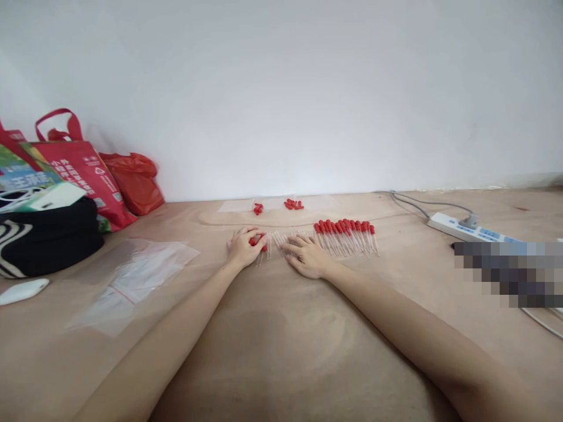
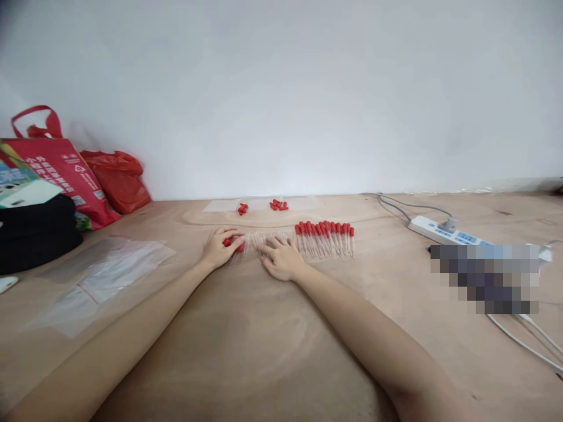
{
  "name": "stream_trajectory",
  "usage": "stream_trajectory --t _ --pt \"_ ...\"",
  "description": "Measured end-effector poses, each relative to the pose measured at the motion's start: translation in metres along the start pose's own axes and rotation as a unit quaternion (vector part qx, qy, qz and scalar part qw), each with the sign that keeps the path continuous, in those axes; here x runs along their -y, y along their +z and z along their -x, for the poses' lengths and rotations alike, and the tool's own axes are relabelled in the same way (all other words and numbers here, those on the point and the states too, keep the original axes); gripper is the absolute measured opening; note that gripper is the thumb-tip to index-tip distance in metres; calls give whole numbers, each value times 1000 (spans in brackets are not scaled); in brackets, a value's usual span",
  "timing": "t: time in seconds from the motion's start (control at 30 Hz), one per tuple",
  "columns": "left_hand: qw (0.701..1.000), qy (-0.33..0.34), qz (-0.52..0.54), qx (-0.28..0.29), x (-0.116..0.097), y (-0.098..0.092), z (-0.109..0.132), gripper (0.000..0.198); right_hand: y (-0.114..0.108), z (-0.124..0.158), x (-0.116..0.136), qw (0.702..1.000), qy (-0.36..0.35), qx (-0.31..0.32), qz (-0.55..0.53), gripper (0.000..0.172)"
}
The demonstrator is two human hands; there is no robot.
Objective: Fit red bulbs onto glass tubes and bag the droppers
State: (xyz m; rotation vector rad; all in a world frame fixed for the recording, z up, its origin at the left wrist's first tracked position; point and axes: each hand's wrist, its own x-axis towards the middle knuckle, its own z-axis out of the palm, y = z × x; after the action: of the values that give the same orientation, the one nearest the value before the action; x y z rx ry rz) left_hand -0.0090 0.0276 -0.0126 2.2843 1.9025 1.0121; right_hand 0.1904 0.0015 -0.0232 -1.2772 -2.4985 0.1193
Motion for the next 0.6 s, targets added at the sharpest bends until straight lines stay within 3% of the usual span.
stream_trajectory --t 0.2,0.37,0.47,0.6 --pt "996 12 19 -84 8 -3 6 24 2 1 1 996 19 -82 -1 38" --pt "991 36 14 -129 12 -8 11 25 0 4 -8 972 168 -157 38 27" --pt "991 62 -13 -120 9 -11 14 23 -5 6 -16 955 245 -153 63 24" --pt "990 98 -54 -87 -1 -13 19 15 -12 6 -21 947 291 -120 71 25"
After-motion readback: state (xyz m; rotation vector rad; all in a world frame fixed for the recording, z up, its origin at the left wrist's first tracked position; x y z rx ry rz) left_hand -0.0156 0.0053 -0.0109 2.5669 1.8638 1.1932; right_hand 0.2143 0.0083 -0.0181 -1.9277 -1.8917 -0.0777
